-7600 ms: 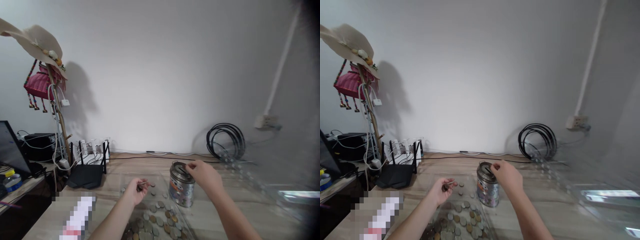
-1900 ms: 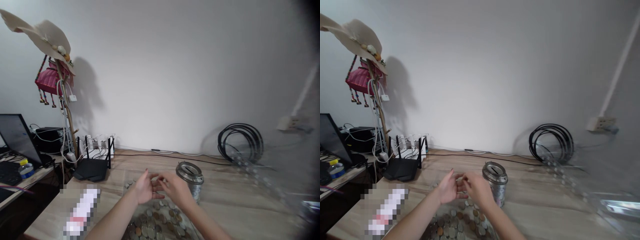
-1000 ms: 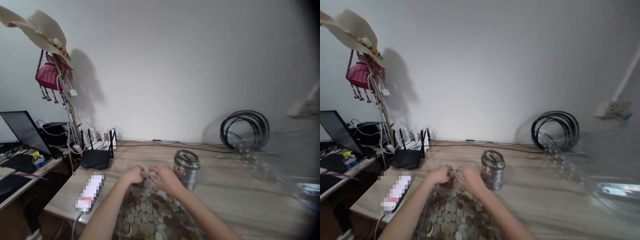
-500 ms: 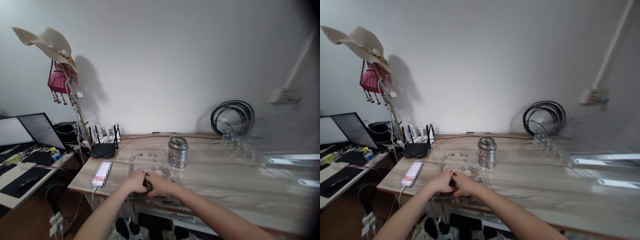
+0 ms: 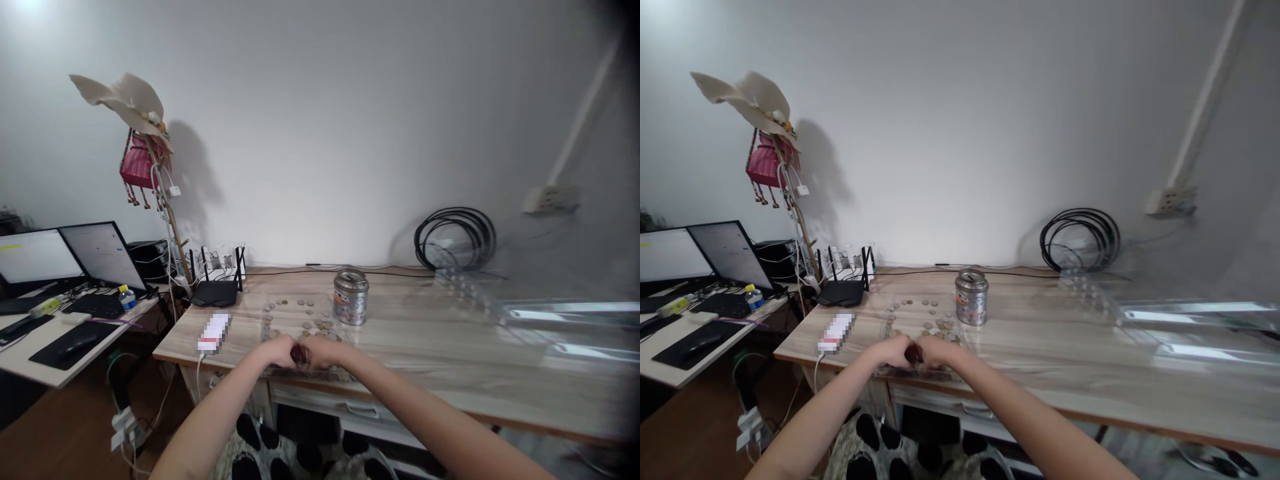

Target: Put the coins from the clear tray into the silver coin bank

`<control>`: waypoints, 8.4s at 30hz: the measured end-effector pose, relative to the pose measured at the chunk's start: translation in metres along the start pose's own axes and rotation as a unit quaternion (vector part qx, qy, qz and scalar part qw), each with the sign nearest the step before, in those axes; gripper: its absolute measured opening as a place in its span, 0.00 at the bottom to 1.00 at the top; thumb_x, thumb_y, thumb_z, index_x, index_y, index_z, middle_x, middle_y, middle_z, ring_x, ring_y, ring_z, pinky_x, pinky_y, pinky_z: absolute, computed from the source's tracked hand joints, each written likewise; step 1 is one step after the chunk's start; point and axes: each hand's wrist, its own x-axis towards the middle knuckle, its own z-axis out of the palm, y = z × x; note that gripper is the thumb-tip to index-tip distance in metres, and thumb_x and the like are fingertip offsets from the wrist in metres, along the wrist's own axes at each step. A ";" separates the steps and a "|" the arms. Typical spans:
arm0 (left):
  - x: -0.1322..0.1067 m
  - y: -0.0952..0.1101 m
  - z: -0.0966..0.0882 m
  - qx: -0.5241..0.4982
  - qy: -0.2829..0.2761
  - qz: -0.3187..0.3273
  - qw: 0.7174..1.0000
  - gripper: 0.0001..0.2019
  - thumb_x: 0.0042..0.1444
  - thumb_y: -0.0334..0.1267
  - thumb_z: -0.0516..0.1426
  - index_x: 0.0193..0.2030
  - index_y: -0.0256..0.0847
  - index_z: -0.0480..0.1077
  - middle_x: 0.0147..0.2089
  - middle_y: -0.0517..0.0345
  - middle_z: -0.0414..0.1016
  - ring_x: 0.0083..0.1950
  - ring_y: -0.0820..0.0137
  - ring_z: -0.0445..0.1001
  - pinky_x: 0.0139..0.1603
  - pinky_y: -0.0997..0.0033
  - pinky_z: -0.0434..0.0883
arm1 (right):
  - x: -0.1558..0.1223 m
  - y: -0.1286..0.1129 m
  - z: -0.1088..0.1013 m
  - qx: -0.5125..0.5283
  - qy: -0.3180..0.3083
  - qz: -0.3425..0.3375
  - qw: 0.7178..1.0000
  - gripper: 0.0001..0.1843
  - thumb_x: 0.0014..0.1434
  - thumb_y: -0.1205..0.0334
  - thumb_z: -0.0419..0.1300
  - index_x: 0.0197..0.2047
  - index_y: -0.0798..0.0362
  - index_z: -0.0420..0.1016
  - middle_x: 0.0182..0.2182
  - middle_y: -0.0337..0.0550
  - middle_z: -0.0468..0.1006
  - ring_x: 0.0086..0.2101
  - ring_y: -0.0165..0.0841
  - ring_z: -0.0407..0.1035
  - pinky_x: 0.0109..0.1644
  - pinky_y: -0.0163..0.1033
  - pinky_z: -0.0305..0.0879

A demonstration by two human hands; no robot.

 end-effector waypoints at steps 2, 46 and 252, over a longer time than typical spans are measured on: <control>0.000 -0.001 0.000 0.140 -0.007 0.053 0.989 0.04 0.32 0.33 0.59 0.20 0.43 0.68 0.18 0.62 0.67 0.33 0.66 0.69 0.40 0.68 0.65 | 0.001 0.001 0.000 -0.001 -0.003 -0.001 1.000 0.15 0.33 0.68 0.58 0.30 0.54 0.74 0.24 0.39 0.73 0.25 0.30 0.65 0.28 0.33 0.59; 0.101 0.015 -0.035 -0.449 -0.038 -0.131 0.883 0.03 0.41 0.29 0.47 0.20 0.36 0.56 0.14 0.64 0.53 0.13 0.82 0.50 0.12 0.85 0.41 | -0.011 0.051 -0.021 0.128 -0.098 0.048 0.986 0.07 0.31 0.71 0.56 0.20 0.54 0.71 0.12 0.31 0.65 0.15 0.25 0.61 0.20 0.29 0.57; 0.128 0.024 -0.037 -0.472 -0.001 -0.061 0.879 0.13 0.48 0.29 0.47 0.41 0.27 0.64 0.37 0.43 0.72 0.36 0.67 0.73 0.32 0.77 0.69 | 0.001 0.118 -0.116 -0.108 0.506 0.362 0.775 0.11 0.46 0.58 0.51 0.25 0.49 0.74 0.23 0.44 0.73 0.29 0.36 0.63 0.28 0.37 0.48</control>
